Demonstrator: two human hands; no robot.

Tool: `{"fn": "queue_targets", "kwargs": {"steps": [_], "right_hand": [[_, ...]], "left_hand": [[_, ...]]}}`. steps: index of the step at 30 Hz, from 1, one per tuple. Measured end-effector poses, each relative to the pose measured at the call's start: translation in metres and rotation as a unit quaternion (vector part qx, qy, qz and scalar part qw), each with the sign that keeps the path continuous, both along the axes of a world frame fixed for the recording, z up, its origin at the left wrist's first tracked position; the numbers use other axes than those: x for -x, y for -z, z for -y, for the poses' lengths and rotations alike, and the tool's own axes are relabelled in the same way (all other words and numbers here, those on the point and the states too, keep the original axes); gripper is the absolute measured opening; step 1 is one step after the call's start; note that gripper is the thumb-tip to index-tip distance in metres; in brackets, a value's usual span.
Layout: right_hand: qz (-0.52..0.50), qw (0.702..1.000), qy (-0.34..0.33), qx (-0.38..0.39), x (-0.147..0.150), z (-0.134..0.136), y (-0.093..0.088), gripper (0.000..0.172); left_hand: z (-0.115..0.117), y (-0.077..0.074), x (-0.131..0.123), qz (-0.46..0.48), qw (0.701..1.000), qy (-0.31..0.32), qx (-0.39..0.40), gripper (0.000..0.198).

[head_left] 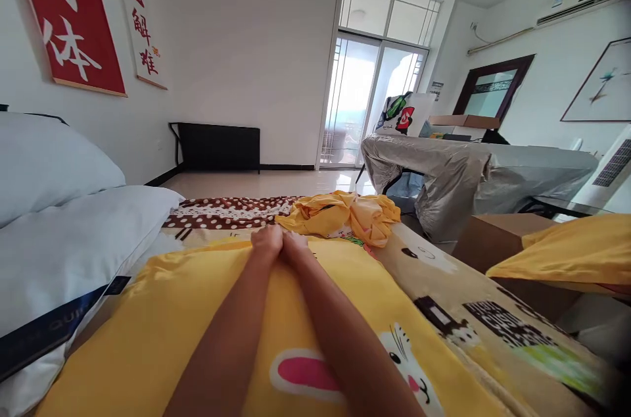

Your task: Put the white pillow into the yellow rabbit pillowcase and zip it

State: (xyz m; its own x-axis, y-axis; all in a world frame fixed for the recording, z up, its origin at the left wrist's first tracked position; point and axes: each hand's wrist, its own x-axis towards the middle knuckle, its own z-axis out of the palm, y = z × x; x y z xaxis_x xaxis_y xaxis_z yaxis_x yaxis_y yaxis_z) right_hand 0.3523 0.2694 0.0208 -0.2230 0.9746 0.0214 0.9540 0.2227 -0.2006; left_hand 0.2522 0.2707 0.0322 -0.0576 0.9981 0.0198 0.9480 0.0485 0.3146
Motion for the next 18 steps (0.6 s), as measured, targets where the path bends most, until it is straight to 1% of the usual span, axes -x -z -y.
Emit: {"fn": "queue_targets", "kwargs": {"steps": [2,4,5,7,10,12,14,16,18], "right_hand": [[0.015,1.0,-0.005,-0.002,0.007,0.011,0.017,0.03],[0.018,1.0,-0.005,-0.02,0.006,0.019,0.032,0.03],[0.016,0.999,-0.006,-0.03,0.004,0.02,0.037,0.031],[0.009,0.999,-0.004,-0.041,-0.001,0.017,0.041,0.033],[-0.009,0.999,0.012,-0.032,-0.019,0.002,0.037,0.037],[-0.028,0.999,0.008,-0.023,-0.041,-0.008,0.035,0.038],[-0.054,0.998,-0.012,-0.021,-0.071,-0.014,0.038,0.04],[-0.076,0.996,-0.026,-0.027,-0.104,-0.017,0.044,0.042],[-0.091,0.995,-0.021,-0.032,-0.137,-0.017,0.054,0.044]], "left_hand": [[0.016,0.019,-0.008,-0.026,0.999,-0.012,0.024,0.033],[0.029,0.035,-0.005,-0.04,0.999,-0.013,0.03,0.034],[0.033,0.041,-0.003,-0.044,0.999,-0.009,0.027,0.035],[0.034,0.046,0.003,-0.046,0.999,-0.005,0.019,0.036],[0.025,0.044,0.022,-0.04,0.999,-0.017,0.018,0.039],[0.021,0.042,0.047,-0.032,0.999,-0.037,0.023,0.041],[0.021,0.044,0.082,-0.022,0.997,-0.065,0.032,0.042],[0.024,0.051,0.12,-0.009,0.994,-0.096,0.044,0.043],[0.028,0.062,0.156,0.003,0.991,-0.12,0.053,0.045]]}}
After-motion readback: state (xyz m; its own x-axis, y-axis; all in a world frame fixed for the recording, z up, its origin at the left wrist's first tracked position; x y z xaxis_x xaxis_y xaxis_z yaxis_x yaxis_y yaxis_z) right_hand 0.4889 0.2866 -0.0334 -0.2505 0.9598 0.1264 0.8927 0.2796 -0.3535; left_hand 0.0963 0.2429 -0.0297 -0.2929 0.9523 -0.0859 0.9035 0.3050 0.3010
